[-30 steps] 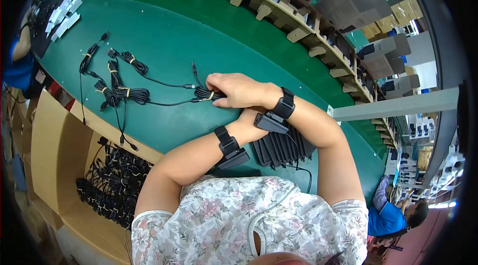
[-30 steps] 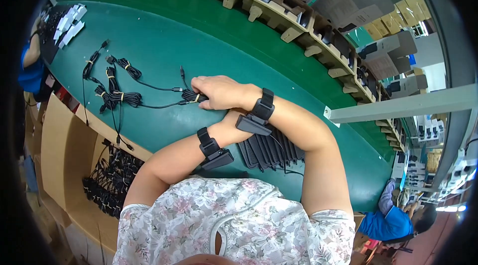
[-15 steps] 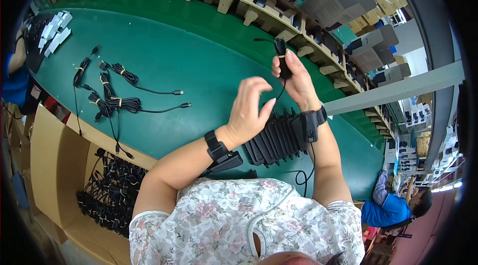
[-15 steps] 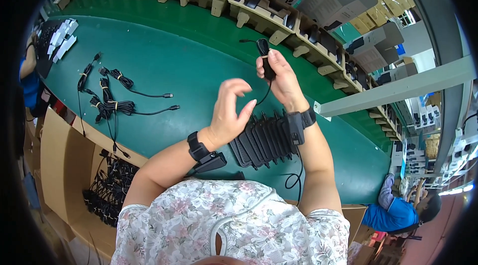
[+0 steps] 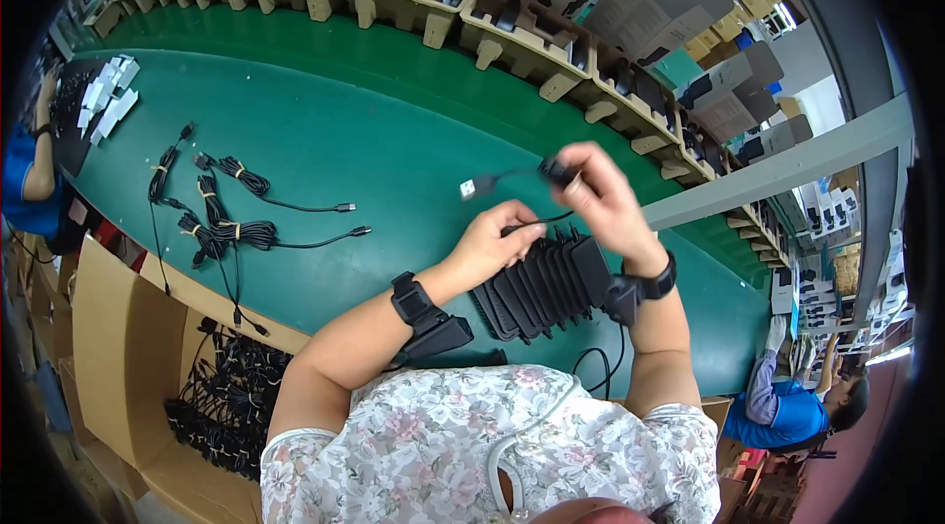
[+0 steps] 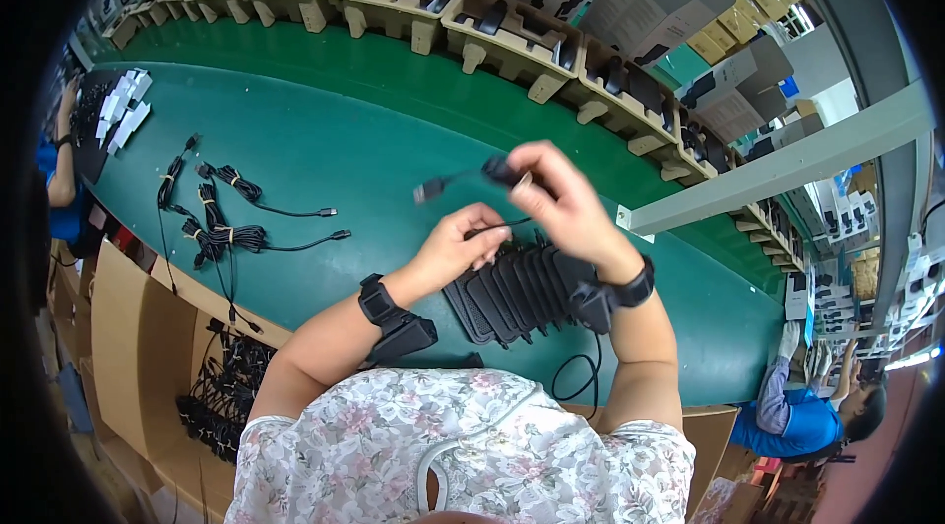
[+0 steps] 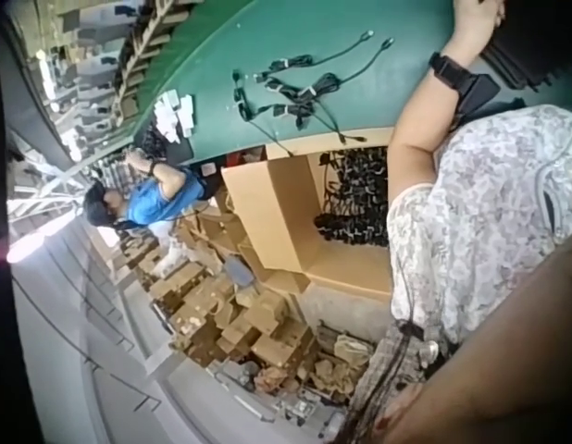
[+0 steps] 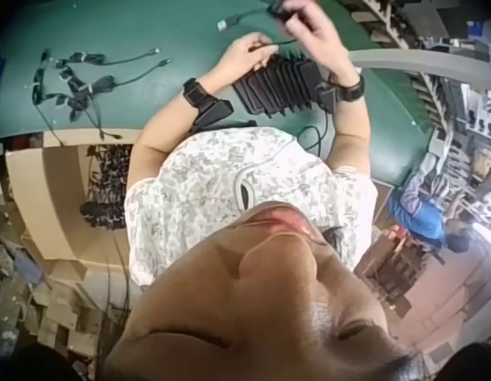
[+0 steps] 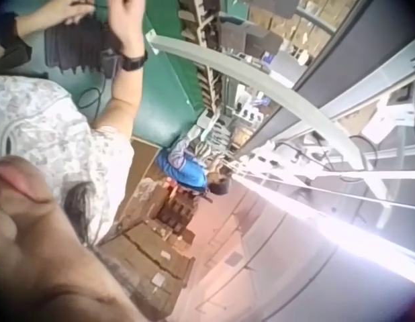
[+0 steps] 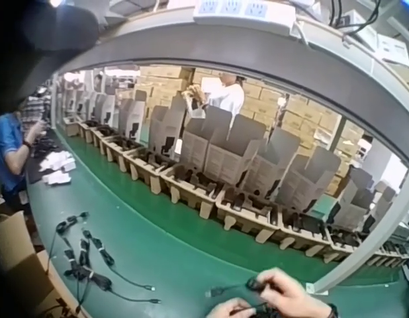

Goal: The person picks up a black rectangular component from a box, connects a black cable to it, and places the assembled unit into a cardboard tray on the assembly line.

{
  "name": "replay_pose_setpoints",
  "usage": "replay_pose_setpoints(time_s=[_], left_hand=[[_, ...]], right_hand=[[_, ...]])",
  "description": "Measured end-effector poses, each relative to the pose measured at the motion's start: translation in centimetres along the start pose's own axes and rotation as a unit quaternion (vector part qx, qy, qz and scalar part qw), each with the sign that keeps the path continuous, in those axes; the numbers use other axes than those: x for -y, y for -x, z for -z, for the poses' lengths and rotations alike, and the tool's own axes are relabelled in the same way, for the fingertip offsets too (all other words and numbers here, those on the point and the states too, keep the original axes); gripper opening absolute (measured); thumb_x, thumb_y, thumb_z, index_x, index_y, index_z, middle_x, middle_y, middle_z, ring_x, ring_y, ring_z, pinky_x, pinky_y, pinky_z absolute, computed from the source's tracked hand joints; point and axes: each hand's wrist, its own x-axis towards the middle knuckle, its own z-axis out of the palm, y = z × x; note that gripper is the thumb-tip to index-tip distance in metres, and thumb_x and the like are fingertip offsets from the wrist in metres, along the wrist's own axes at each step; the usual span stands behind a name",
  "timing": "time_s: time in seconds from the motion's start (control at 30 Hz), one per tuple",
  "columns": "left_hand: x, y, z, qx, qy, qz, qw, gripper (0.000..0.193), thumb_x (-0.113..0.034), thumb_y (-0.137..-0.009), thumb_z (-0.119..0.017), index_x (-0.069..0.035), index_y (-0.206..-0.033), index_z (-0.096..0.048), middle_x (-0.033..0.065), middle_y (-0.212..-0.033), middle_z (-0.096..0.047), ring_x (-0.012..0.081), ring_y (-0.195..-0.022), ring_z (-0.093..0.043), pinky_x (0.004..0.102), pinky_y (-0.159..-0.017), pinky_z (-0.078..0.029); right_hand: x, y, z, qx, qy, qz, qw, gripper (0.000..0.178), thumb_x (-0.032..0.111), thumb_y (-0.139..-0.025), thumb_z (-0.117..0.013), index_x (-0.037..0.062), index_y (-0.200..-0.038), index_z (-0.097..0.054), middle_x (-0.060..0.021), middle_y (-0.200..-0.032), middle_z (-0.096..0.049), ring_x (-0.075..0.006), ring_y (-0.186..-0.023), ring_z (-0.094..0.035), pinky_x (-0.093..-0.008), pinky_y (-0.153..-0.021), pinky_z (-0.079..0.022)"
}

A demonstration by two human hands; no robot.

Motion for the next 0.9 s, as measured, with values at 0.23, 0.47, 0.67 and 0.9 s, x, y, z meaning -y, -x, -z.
replay_pose_setpoints(time_s=[0.23, 0.47, 0.67, 0.9], left_hand=[[1.8, 0.0, 0.9, -0.019, 0.016, -0.004, 1.0, 0.021, -0.011, -0.087, -0.058, -0.002, -0.104, -0.048, 0.0015, -0.079, -0.053, 0.0059, -0.064, -0.051, 0.0187, -0.054, -0.043], [2.1, -0.7, 1.3, -0.059, -0.041, -0.035, 0.997, 0.034, -0.007, -0.086, -0.058, -0.002, -0.114, -0.04, 0.0048, -0.092, -0.053, 0.0088, -0.075, -0.053, 0.0215, -0.062, -0.047], [2.1, -0.6, 1.8, -0.066, -0.046, -0.021, 0.997, 0.035, -0.006, -0.086, -0.058, -0.003, -0.115, -0.039, 0.0046, -0.092, -0.053, 0.0091, -0.075, -0.054, 0.0216, -0.062, -0.047], [2.5, -0.5, 2.2, -0.102, -0.048, -0.03, 0.993, 0.039, -0.004, -0.086, -0.057, -0.004, -0.118, -0.035, 0.0052, -0.091, -0.053, 0.0096, -0.075, -0.054, 0.0216, -0.06, -0.048]], right_hand=[[-0.6, 2.3, -3.1, 0.034, 0.472, -0.074, 0.878, 0.035, 0.016, -0.082, -0.06, 0.0056, -0.114, -0.049, -0.0127, -0.1, -0.06, -0.0306, -0.084, -0.062, -0.0331, -0.072, -0.049], [-0.3, -0.8, 6.8, -0.285, 0.578, -0.004, 0.765, 0.031, 0.015, -0.088, -0.054, 0.0116, -0.118, -0.054, -0.0162, -0.104, -0.062, -0.0245, -0.084, -0.064, -0.0316, -0.071, -0.049], [-1.4, -4.7, 16.9, -0.351, 0.636, -0.11, 0.678, 0.03, 0.026, -0.087, -0.052, 0.0107, -0.113, -0.056, -0.0166, -0.092, -0.064, -0.0333, -0.086, -0.061, -0.0376, -0.073, -0.048], [-7.5, -9.0, 23.6, -0.262, 0.69, -0.252, 0.626, 0.034, 0.027, -0.086, -0.05, 0.006, -0.112, -0.055, -0.0214, -0.096, -0.062, -0.0385, -0.09, -0.058, -0.044, -0.077, -0.047]])
